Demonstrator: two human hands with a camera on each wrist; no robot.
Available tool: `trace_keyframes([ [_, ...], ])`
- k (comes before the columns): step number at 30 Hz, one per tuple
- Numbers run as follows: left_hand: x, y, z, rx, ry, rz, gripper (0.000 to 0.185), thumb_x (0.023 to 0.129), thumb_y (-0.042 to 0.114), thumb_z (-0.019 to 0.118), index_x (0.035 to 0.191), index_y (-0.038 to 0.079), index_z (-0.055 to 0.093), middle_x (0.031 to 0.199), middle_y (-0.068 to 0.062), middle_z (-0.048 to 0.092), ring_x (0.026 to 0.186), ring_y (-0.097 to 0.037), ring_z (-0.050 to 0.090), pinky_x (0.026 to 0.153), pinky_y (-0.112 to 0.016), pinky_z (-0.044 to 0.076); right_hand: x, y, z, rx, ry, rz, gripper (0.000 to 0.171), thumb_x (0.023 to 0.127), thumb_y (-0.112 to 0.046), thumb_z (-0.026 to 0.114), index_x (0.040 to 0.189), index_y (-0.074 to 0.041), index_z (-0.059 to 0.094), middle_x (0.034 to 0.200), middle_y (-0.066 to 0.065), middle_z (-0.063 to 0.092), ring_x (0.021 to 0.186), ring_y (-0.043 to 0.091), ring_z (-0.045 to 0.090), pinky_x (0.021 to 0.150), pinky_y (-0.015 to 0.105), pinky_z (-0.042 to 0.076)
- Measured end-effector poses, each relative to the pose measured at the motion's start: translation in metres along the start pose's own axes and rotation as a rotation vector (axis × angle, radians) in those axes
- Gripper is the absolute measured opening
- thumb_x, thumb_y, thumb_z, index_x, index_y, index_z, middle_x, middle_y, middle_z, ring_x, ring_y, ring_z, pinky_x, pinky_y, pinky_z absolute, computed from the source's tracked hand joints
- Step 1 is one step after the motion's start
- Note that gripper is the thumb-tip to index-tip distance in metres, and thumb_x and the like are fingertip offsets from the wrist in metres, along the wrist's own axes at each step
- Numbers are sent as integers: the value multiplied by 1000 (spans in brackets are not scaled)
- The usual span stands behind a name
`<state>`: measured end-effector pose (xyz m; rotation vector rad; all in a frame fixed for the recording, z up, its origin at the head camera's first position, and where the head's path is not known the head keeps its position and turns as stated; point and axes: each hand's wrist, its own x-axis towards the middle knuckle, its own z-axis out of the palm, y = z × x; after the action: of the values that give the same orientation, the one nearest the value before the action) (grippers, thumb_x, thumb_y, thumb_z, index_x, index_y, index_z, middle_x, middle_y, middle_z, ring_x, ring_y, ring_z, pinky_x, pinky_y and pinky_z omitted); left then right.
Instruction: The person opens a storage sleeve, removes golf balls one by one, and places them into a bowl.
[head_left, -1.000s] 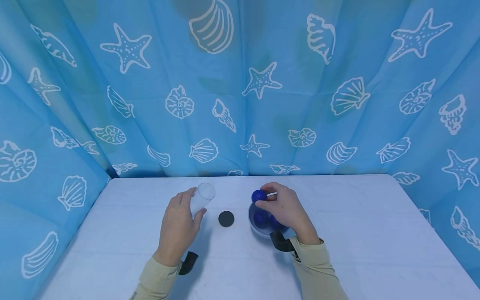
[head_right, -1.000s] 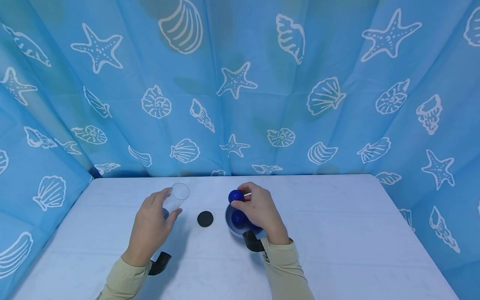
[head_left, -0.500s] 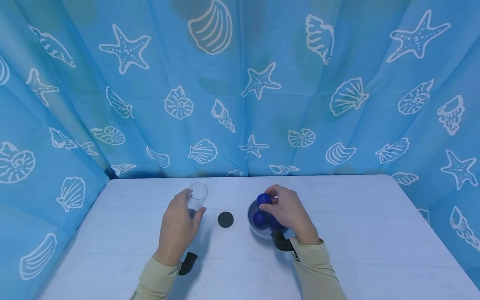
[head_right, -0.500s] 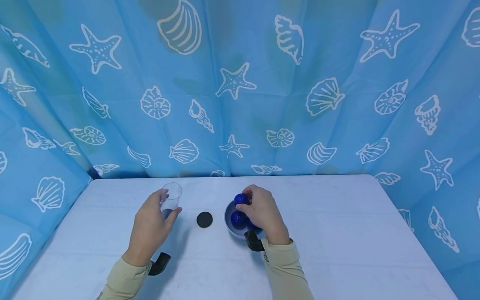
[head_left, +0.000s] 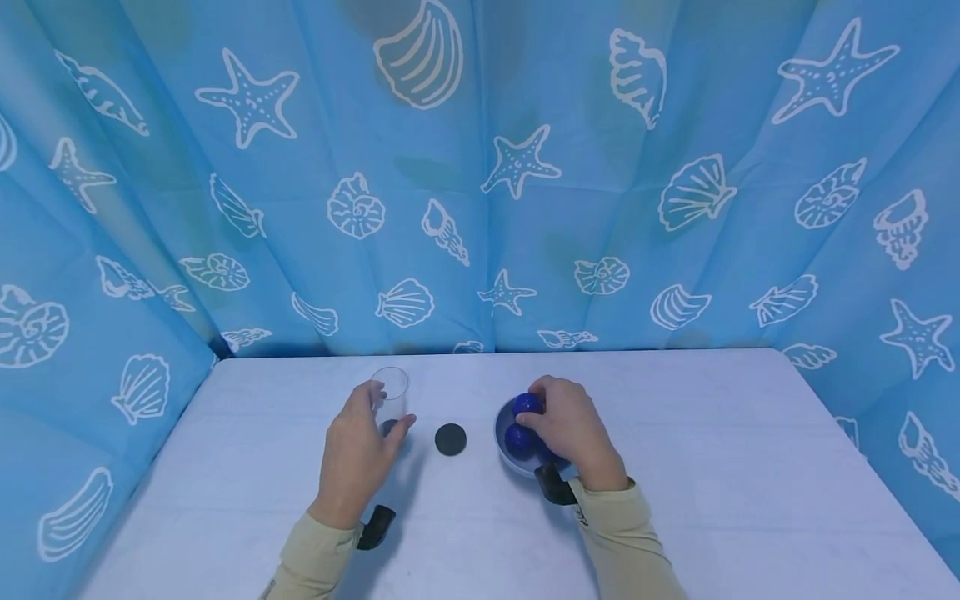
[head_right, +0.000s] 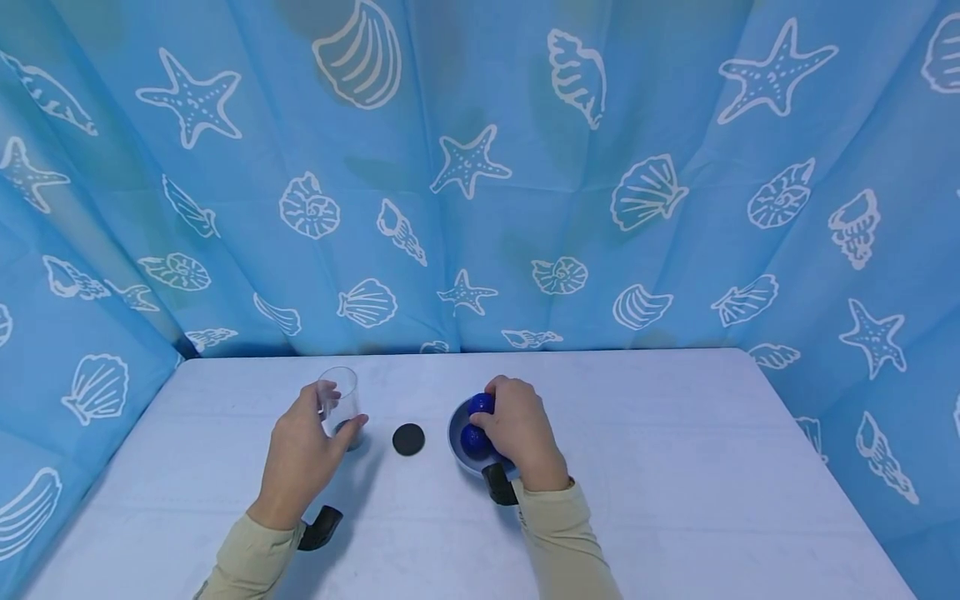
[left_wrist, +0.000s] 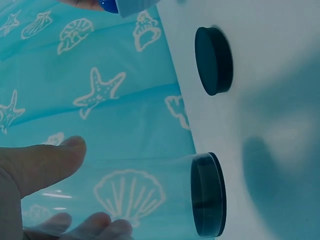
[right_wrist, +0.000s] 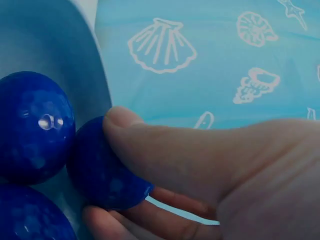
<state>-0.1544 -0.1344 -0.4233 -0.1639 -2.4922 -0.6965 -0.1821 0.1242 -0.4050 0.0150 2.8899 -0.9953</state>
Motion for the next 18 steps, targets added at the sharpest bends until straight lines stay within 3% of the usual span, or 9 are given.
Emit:
trace_keyframes([
  [10,0,-6,5,-58,-26,-61,59,75,16,90,118,-7,56,105,-23,70,92,-35,70,82,-49,58,1,-3,7,-37,-6,39,44,90,-20,77,125,2,64,124,21,65,116,37,61,98,55,50],
  [18,1,-11,10,-92,-52,-99,57,76,18,90,116,-6,56,104,-21,69,90,-32,69,80,-47,58,2,-3,8,-74,-31,3,43,89,-19,79,123,3,65,120,21,66,112,35,63,95,54,52],
])
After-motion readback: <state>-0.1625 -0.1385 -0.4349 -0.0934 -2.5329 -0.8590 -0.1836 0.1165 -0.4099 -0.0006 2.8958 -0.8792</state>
